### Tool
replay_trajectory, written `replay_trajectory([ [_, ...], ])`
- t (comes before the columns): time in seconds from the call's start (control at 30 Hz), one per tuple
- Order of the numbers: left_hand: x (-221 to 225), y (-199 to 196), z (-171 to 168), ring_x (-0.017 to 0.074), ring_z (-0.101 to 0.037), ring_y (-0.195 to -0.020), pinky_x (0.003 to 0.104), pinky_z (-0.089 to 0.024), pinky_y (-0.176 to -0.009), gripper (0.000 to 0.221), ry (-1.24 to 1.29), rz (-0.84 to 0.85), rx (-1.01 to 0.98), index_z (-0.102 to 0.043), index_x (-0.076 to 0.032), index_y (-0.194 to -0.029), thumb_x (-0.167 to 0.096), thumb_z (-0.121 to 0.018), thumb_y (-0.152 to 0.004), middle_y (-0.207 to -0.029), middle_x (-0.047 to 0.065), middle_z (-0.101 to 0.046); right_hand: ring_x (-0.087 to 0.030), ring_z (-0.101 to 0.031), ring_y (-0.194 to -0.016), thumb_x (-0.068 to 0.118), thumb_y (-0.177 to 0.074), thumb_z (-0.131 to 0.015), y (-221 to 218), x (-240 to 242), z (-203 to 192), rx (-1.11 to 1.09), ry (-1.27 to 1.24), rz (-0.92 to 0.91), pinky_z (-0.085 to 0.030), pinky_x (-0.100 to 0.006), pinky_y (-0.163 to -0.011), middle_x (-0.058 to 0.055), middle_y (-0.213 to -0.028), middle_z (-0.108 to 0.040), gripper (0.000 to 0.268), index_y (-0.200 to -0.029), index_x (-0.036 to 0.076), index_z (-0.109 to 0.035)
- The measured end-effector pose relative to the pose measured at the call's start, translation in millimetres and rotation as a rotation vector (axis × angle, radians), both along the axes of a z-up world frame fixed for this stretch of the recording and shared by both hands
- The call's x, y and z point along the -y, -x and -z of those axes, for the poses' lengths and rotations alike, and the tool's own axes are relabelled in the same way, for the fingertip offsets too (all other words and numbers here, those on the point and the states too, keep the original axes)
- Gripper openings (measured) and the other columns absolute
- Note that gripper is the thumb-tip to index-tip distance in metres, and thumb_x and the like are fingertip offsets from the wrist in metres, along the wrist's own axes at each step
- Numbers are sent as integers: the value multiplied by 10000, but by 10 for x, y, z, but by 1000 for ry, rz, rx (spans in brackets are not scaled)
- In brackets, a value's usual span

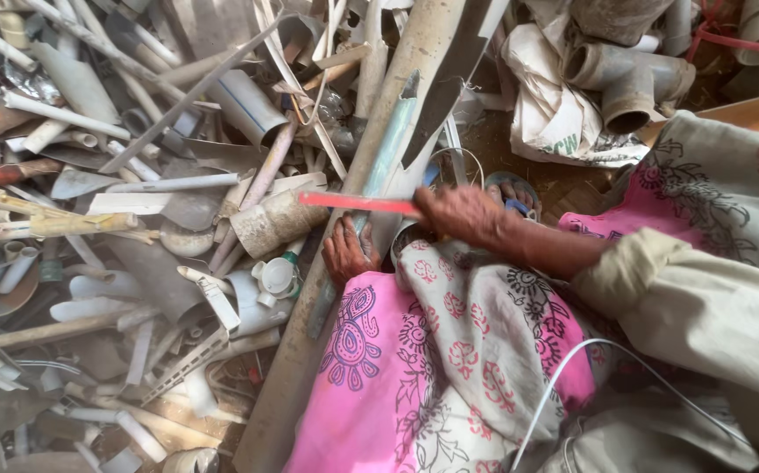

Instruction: The person saws a small PVC pipe using a hacksaw blade while sitting among a pile of scrap pipes and fittings.

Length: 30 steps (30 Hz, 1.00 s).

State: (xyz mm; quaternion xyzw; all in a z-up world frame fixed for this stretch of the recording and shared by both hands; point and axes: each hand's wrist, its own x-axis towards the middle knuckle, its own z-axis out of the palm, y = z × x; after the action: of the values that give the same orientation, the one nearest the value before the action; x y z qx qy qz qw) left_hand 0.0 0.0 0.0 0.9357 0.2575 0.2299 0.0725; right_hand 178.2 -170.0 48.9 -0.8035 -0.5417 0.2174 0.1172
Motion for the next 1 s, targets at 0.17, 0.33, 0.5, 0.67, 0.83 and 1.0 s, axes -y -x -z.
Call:
replay_trajectory([
  [0.17, -8, -8, 48, 350, -627, -1046, 447, -505, -912, 424, 35, 10, 8, -642, -43, -1344, -342, -656, -1044, -1285, 133, -668, -188, -529, -410, 485, -1095, -480, -69, -100, -248, 12, 33, 233, -430, -399, -355, -77, -575, -599, 447, -1064, 43, -535],
  [0.33, -34, 59, 55, 346, -628, -1045, 445, -504, -910, 423, 20, -3, -2, -642, -42, -1341, -346, -649, -1047, -1281, 131, -671, -171, -536, -418, 407, -1016, -570, 187, 43, 117, 223, -159, 106, -433, -339, -324, -71, -592, -579, 357, -1086, 57, -552],
  [0.5, -16, 55, 43, 342, -629, -1044, 442, -503, -909, 423, 31, -9, 0, -641, -41, -1338, -350, -641, -1049, -1278, 130, -674, -173, -547, -402, 381, -997, -586, -515, -4, 210, 207, 42, 356, -459, -388, -293, -59, -570, -582, 369, -1153, 49, -545],
  [0.67, -53, -100, -20, 338, -630, -1043, 440, -502, -907, 424, 21, -4, 14, -640, -40, -1336, -354, -634, -1051, -1274, 129, -677, -167, -463, -357, 433, -1066, -501, -22, -72, -7, 23, 126, 228, -388, -379, -268, -43, -547, -518, 399, -1075, 35, -524],
  [0.83, -45, 10, 5, 335, -631, -1041, 438, -501, -905, 424, 28, 1, -2, -640, -40, -1333, -359, -627, -1054, -1270, 127, -680, -118, -389, -361, 398, -1133, -373, -458, -30, 165, 344, 103, 230, -354, -356, -258, -16, -545, -478, 363, -1093, 59, -496],
  [1.0, -36, -22, -23, 331, -632, -1040, 434, -502, -903, 419, 6, -8, -6, -639, -40, -1325, -360, -621, -1056, -1262, 128, -684, -152, -353, -391, 435, -1126, -434, -862, 63, 154, -83, -68, 570, -293, -343, -273, -18, -552, -422, 394, -1078, 45, -459],
])
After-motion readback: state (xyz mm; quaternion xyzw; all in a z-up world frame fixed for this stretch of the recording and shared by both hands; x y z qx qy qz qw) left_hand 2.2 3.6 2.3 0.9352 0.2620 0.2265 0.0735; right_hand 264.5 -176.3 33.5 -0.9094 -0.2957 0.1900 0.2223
